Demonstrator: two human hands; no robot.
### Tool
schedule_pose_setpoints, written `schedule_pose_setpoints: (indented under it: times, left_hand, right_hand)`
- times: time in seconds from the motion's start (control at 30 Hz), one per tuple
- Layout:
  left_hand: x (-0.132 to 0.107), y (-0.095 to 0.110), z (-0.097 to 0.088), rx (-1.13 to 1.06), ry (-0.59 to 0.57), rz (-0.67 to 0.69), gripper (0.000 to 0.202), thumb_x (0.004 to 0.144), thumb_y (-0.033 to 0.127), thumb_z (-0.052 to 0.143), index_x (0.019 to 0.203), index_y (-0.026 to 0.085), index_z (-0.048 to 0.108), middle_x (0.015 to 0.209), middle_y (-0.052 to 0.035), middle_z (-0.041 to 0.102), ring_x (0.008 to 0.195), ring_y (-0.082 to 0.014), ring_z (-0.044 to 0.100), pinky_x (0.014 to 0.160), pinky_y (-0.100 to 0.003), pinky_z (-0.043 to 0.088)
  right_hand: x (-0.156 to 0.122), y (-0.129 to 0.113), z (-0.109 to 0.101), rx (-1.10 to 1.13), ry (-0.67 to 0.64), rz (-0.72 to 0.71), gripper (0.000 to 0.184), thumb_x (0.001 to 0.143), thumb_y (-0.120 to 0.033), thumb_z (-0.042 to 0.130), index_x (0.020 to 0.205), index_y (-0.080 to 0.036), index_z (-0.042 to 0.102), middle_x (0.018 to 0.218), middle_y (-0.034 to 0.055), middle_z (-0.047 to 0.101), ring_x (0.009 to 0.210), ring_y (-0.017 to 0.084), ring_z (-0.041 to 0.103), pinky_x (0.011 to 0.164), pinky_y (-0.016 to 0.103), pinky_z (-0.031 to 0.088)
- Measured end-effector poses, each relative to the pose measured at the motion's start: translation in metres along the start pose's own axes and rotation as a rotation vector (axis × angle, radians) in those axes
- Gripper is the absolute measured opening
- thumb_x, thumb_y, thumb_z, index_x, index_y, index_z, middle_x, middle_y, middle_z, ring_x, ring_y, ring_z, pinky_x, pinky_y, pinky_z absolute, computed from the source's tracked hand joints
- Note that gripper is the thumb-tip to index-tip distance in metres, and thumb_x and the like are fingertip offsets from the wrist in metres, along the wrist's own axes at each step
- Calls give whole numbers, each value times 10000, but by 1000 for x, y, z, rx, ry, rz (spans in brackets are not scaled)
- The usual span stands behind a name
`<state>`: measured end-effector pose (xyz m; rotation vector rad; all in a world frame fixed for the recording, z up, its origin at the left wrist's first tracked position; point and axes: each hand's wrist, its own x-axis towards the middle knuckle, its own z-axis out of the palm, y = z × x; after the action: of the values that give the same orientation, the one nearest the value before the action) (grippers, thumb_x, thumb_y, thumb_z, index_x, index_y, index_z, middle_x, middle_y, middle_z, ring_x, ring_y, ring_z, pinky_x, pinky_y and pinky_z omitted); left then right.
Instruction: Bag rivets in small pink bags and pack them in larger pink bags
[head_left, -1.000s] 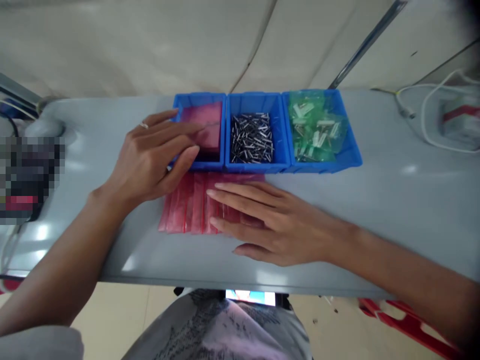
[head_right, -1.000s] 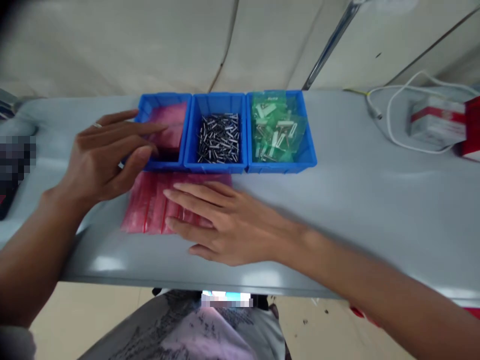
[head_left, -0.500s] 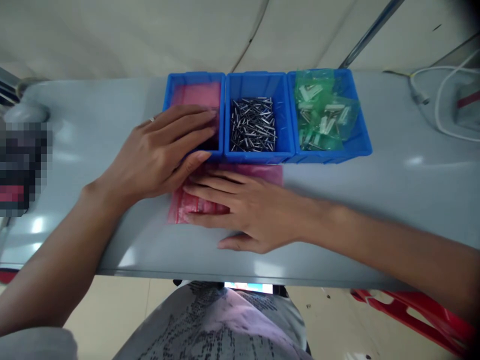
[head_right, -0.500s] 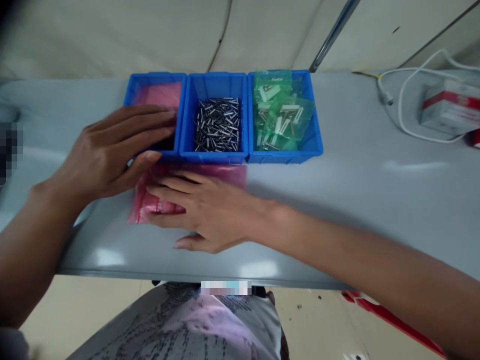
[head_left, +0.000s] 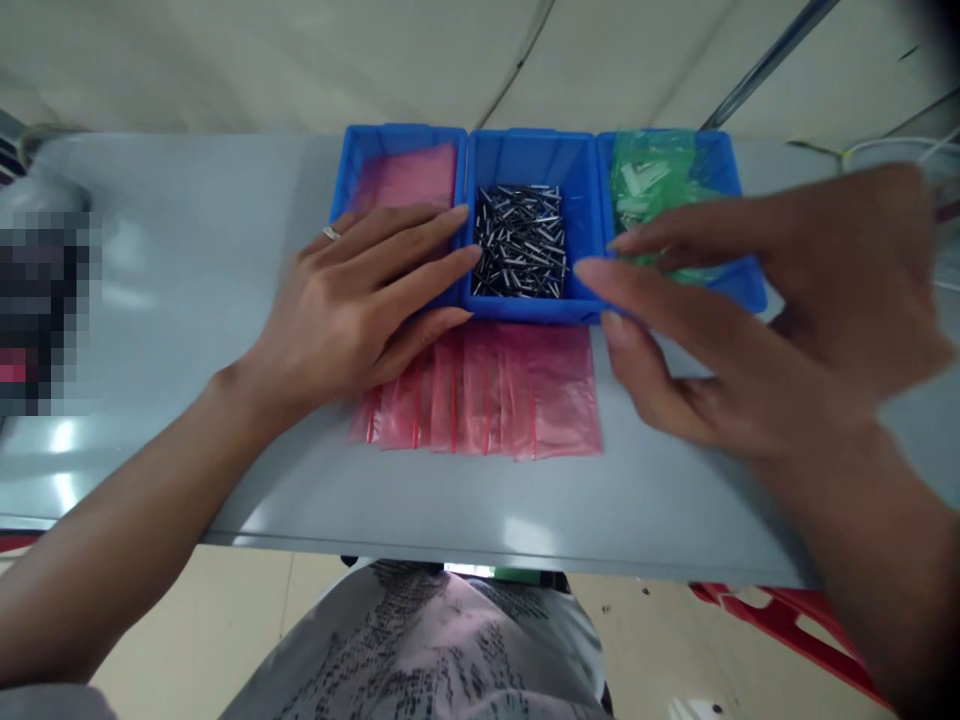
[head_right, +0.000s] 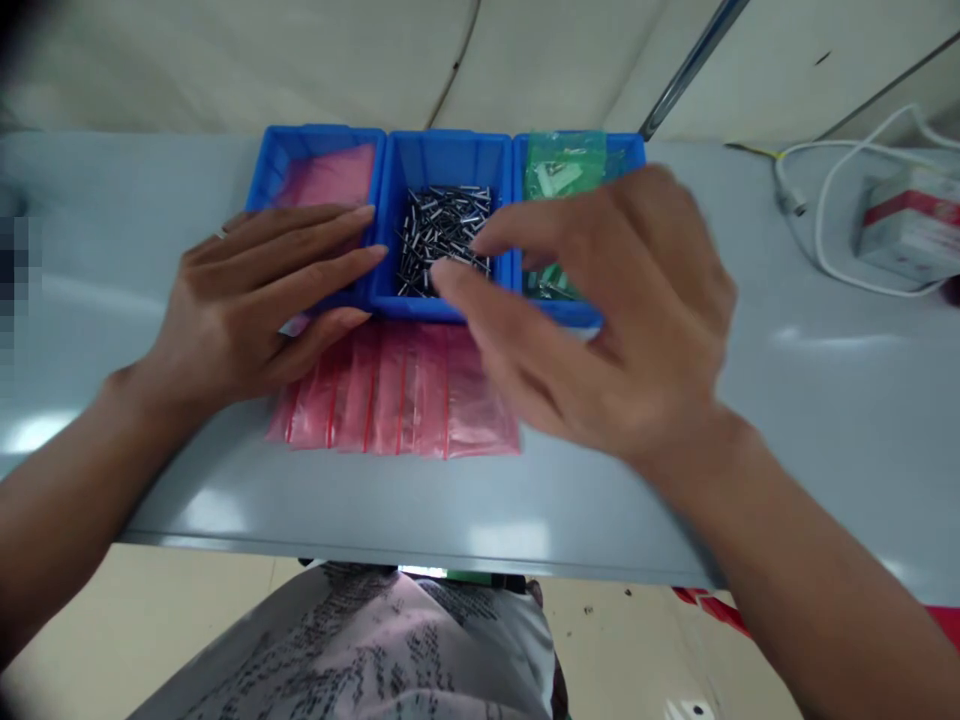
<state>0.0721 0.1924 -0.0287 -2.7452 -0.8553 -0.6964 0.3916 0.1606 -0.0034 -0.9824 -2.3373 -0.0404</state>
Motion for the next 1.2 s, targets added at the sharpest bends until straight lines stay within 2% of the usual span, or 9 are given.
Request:
schedule_pose_setpoints:
  times: [0.13, 0.27, 0.43, 0.57, 0.67, 0.77, 0.87, 1.07, 1.2]
  left_hand:
    - [0, 5, 4, -46, 20, -55, 510, 1059, 304, 650, 1560, 317, 560, 1617, -51, 632, 1500, -249, 646, 1269, -446, 606]
    - [3, 8, 5, -84, 48, -23, 477, 1038, 255, 677, 1510, 270, 609, 1580, -80, 662, 1529, -248, 621, 1309, -445, 588]
    - [3, 8, 9, -109, 128, 17, 510, 1017, 229, 711, 1516, 274, 615, 1515, -61, 713, 1462, -253, 678, 1271, -435, 627]
    - [3, 9, 7, -131, 113, 5, 543, 1010, 237, 727, 1537, 262, 600, 1528, -88, 701, 1477, -268, 666, 1282, -453, 614]
    - [3, 9, 2, -107, 75, 19, 577, 1002, 240, 736, 1553, 207, 571, 1551, -147, 674, 1494, -289, 650, 1269, -494, 606]
    - [3, 6, -2, -60, 130, 55, 543, 966, 214, 758, 1491, 171, 627, 1487, -171, 712, 1401, -321, 705, 1158, -511, 652]
    - [2, 4, -3, -17, 201, 82, 470, 926, 178, 766, 1391, 164, 700, 1349, -159, 776, 1255, -323, 757, 1028, -498, 678]
    - [2, 8, -4, 47, 294, 155, 386, 888, 148, 759, 1271, 190, 734, 1129, -76, 822, 1014, -247, 777, 818, -406, 673]
    - [4, 16, -6, 3, 308, 177, 310, 880, 128, 769, 1188, 152, 748, 1012, -68, 813, 911, -229, 770, 755, -379, 669]
  right_hand:
    - [-7, 20, 9, -201, -38, -152, 347, 1044, -325, 718, 1387, -270, 714, 1332, 114, 746, 979, 225, 743, 856, 420, 648]
    - [-8, 16, 20, -121, 7, -73, 148, 1053, -315, 719, 1161, -226, 767, 1226, 89, 754, 921, 170, 723, 716, 336, 596]
    - [-7, 14, 13, -59, -21, 4, 102, 1075, -310, 687, 1129, -253, 753, 1139, 52, 768, 900, 156, 724, 745, 328, 611]
    - [-8, 8, 6, -196, 36, -179, 218, 1030, -343, 740, 1232, -261, 752, 1265, 113, 757, 1009, 246, 715, 829, 427, 618]
    - [-11, -11, 8, -233, 98, -362, 391, 1003, -393, 759, 1293, -133, 729, 1008, 121, 779, 865, 251, 690, 755, 420, 577]
    - [-16, -33, 20, -136, -76, -304, 476, 1064, -515, 644, 1296, -105, 711, 757, 35, 734, 639, 188, 635, 551, 370, 433]
    - [-21, -41, 32, -100, -212, -198, 538, 1079, -544, 558, 1398, -129, 677, 727, 16, 723, 575, 193, 604, 546, 367, 362]
    - [-17, -32, 27, 131, -341, -4, 445, 1010, -334, 623, 1418, -161, 660, 785, 4, 779, 577, 157, 633, 578, 316, 386]
    - [-12, -27, 17, 229, -262, 9, 313, 984, -245, 596, 1253, -149, 724, 689, -49, 727, 490, 102, 562, 568, 275, 468]
